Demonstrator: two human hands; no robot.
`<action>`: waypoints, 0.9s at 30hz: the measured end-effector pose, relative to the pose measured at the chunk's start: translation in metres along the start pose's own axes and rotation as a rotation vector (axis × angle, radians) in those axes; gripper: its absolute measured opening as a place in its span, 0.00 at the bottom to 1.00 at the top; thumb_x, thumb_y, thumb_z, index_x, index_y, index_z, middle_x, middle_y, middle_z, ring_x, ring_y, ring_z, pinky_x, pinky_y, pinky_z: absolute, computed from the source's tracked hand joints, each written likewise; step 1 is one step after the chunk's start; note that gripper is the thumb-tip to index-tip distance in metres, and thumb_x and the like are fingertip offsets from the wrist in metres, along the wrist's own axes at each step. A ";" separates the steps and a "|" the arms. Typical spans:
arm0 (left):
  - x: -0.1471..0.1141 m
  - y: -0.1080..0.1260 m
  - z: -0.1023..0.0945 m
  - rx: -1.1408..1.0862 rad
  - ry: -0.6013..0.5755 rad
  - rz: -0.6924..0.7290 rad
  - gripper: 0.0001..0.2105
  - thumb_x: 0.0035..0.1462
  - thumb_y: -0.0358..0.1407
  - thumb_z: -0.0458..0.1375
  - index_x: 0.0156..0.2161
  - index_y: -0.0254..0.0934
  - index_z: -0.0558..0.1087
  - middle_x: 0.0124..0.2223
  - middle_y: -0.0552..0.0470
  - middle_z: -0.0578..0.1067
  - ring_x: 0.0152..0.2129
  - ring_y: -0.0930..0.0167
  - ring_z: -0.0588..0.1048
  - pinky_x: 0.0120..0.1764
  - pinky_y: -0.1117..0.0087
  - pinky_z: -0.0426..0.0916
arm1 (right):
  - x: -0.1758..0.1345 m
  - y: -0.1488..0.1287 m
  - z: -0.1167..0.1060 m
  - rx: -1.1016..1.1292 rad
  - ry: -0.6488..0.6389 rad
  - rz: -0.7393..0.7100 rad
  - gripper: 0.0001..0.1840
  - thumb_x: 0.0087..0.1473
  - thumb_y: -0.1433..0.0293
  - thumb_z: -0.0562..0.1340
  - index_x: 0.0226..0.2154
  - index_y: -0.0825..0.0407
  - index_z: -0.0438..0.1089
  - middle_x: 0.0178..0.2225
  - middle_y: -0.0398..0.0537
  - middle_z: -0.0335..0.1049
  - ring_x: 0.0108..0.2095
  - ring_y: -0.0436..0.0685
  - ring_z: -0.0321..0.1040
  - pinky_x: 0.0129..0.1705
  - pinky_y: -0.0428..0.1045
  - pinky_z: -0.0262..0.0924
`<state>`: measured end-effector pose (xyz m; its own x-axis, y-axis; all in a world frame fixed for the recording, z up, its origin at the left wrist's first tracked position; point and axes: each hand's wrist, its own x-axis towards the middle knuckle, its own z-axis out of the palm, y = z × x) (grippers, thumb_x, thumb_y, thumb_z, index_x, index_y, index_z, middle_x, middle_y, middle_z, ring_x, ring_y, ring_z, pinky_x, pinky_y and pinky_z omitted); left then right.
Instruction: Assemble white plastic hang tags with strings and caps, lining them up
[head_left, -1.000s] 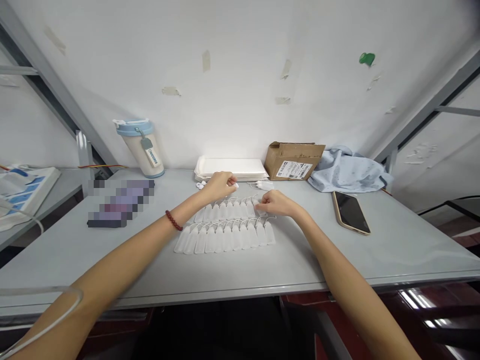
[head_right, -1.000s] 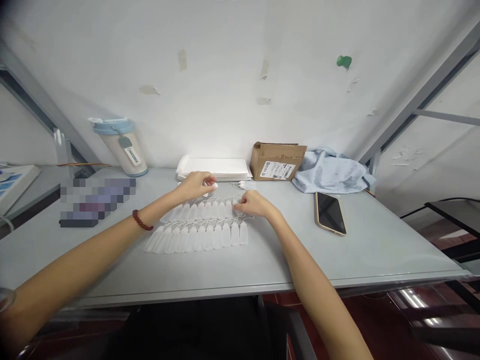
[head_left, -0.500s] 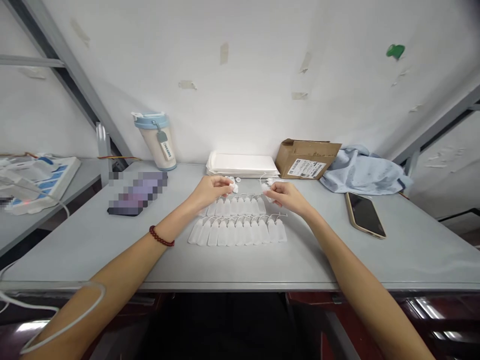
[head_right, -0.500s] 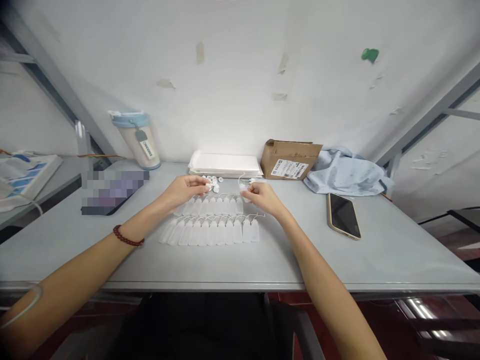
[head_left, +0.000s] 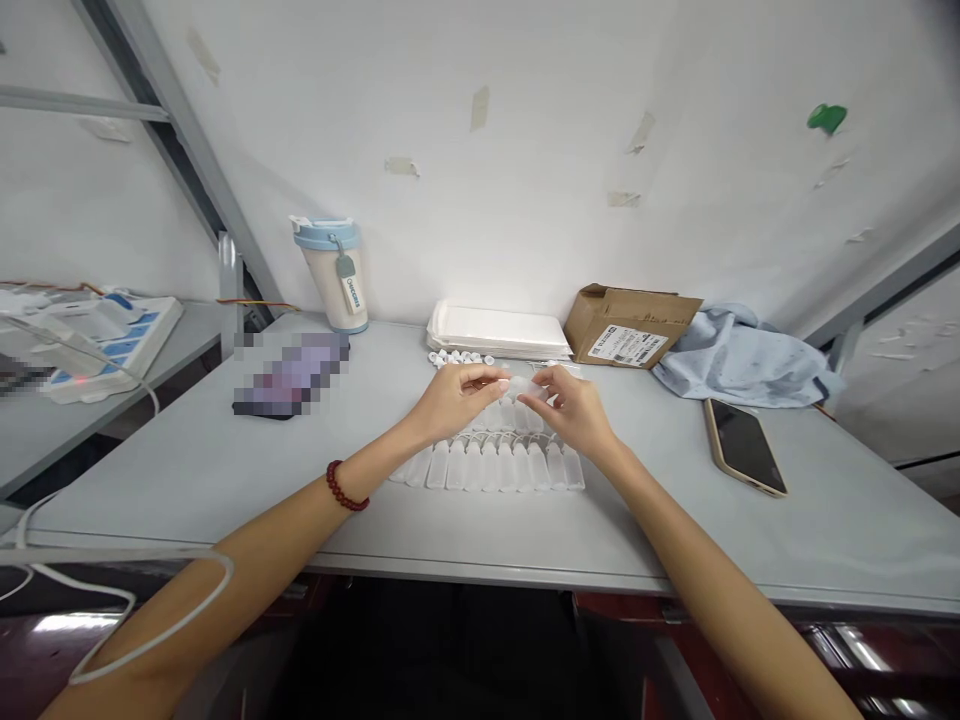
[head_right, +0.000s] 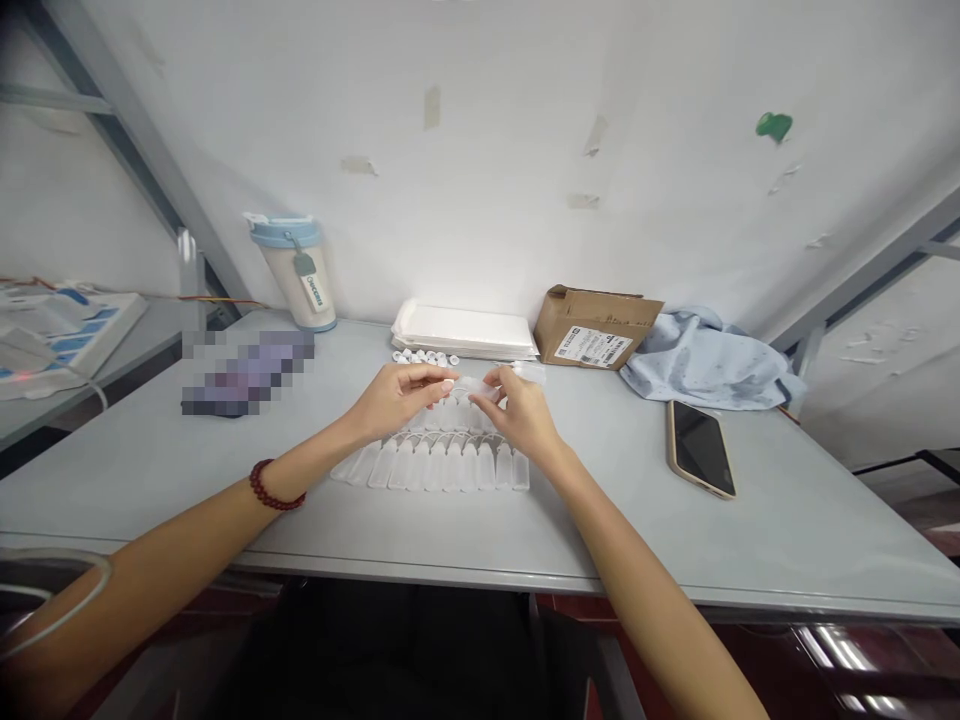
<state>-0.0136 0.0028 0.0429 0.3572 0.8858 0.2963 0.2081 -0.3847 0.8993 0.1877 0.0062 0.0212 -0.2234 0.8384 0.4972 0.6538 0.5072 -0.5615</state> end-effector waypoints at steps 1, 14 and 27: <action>-0.001 0.000 0.001 0.013 0.003 0.003 0.13 0.54 0.41 0.57 0.39 0.34 0.76 0.32 0.50 0.76 0.29 0.72 0.72 0.31 0.72 0.68 | -0.001 0.000 0.001 -0.038 0.011 -0.034 0.14 0.51 0.57 0.61 0.31 0.51 0.62 0.30 0.47 0.70 0.24 0.51 0.65 0.26 0.47 0.59; 0.000 -0.004 0.002 0.010 0.021 -0.055 0.11 0.53 0.41 0.58 0.34 0.34 0.74 0.30 0.51 0.75 0.25 0.74 0.72 0.30 0.73 0.68 | -0.007 -0.004 0.011 -0.161 0.111 -0.256 0.11 0.56 0.61 0.59 0.34 0.52 0.63 0.28 0.47 0.70 0.21 0.49 0.63 0.23 0.45 0.56; 0.001 -0.004 0.001 -0.034 0.031 -0.082 0.10 0.49 0.36 0.61 0.37 0.33 0.75 0.35 0.49 0.77 0.27 0.72 0.74 0.35 0.69 0.71 | -0.009 -0.007 0.009 -0.150 0.086 -0.201 0.16 0.56 0.56 0.57 0.33 0.52 0.67 0.24 0.47 0.69 0.19 0.49 0.60 0.24 0.46 0.56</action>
<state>-0.0135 0.0046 0.0398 0.3116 0.9218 0.2307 0.2039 -0.3021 0.9312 0.1788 -0.0028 0.0147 -0.3017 0.7001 0.6472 0.7036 0.6216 -0.3444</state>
